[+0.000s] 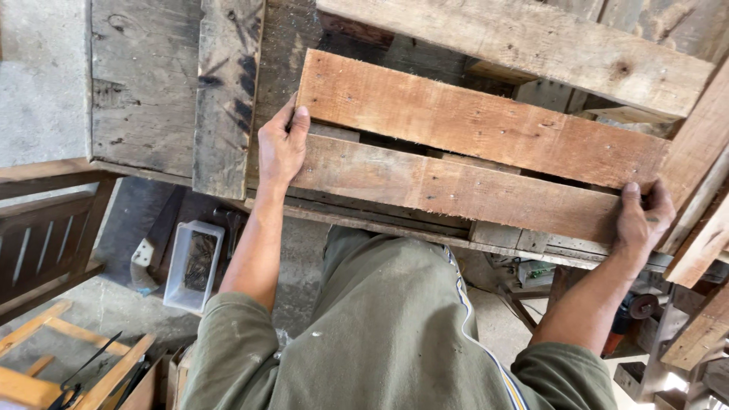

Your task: The person assembles a wooden pallet by arranging planks and blocks on a workbench, then secures them with nails using a hammer. The person moves materials around the workshop and repeatedly adjusts the wood pieces before nailing them together.

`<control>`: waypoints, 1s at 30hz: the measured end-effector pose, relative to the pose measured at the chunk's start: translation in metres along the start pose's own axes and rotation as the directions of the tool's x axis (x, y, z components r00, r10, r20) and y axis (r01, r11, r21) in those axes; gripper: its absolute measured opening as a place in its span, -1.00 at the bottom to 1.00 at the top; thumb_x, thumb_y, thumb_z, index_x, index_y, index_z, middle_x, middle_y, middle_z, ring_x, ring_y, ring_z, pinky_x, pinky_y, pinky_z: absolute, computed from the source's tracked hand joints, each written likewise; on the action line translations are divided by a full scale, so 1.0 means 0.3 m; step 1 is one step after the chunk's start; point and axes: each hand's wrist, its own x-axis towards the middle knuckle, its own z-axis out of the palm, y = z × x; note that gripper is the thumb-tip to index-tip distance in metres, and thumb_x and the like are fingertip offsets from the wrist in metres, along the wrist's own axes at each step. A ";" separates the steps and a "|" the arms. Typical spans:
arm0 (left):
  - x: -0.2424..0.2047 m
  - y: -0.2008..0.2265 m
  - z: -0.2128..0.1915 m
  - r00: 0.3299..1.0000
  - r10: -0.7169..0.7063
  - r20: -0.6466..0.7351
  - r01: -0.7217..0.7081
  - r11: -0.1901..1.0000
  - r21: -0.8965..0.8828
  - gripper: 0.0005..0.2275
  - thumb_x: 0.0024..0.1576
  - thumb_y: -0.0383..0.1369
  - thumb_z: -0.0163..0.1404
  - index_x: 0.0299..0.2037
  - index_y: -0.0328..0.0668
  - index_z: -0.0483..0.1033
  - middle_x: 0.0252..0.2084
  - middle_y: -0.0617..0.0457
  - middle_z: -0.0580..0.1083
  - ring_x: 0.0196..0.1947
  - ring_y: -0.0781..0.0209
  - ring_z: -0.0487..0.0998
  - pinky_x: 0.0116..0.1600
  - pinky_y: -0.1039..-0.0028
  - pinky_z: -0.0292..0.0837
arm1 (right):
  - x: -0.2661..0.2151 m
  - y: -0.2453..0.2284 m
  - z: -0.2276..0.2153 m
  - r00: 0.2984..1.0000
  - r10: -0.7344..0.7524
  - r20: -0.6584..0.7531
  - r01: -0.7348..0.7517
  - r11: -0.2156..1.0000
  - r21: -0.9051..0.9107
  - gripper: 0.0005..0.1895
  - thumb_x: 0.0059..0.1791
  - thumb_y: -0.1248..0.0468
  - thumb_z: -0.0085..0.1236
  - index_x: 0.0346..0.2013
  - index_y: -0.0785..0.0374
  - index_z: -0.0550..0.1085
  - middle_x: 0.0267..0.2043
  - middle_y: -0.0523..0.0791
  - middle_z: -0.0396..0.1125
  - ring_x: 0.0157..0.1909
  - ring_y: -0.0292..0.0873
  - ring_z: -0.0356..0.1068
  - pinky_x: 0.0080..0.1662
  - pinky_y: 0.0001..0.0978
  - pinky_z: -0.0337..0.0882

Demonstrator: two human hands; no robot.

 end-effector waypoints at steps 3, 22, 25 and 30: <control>0.019 0.004 0.009 0.996 0.090 -0.012 -0.090 0.996 0.020 -0.56 0.36 -0.09 0.02 0.26 -0.30 0.46 0.05 -0.14 0.60 0.05 0.27 0.58 0.11 0.46 0.48 | -0.018 -0.072 -0.003 0.994 0.105 -0.043 -0.108 0.990 -0.089 -0.44 0.09 0.30 0.31 0.33 0.46 0.37 0.27 0.13 0.32 0.28 0.03 0.34 0.29 -0.19 0.34; 0.242 0.527 -0.173 0.934 0.320 -0.161 -0.352 0.904 -0.242 -0.77 0.45 -0.38 0.09 0.21 -0.35 0.57 -0.31 0.18 0.43 -0.35 0.47 0.34 -0.18 0.70 0.21 | 0.187 -0.748 -0.184 0.985 -0.108 -0.131 0.112 0.994 0.020 -0.60 0.03 0.14 0.48 -0.08 0.40 0.54 -0.27 -0.14 0.42 -0.29 -0.27 0.40 -0.15 -0.39 0.59; 0.465 0.572 -0.076 0.893 0.437 -0.105 -0.449 0.857 -0.253 -0.72 0.44 -0.31 0.03 0.24 -0.35 0.50 -0.06 0.18 0.52 -0.13 0.44 0.49 0.04 0.64 0.45 | 0.428 -0.752 -0.112 0.962 -0.167 -0.218 0.195 0.974 0.116 -0.58 -0.08 0.15 0.53 -0.08 0.26 0.53 -0.15 -0.22 0.43 -0.19 -0.34 0.43 -0.08 -0.48 0.55; 0.794 0.498 0.199 0.939 0.336 0.071 -0.325 0.936 -0.133 -0.72 0.46 -0.27 0.14 0.07 -0.46 0.59 -0.06 -0.13 0.59 -0.01 0.13 0.61 0.13 0.32 0.63 | 0.833 -0.564 0.033 0.998 -0.023 -0.065 0.033 0.986 0.163 -0.70 0.08 0.28 0.39 0.06 0.33 0.58 -0.24 -0.17 0.35 -0.22 -0.23 0.27 -0.14 -0.42 0.43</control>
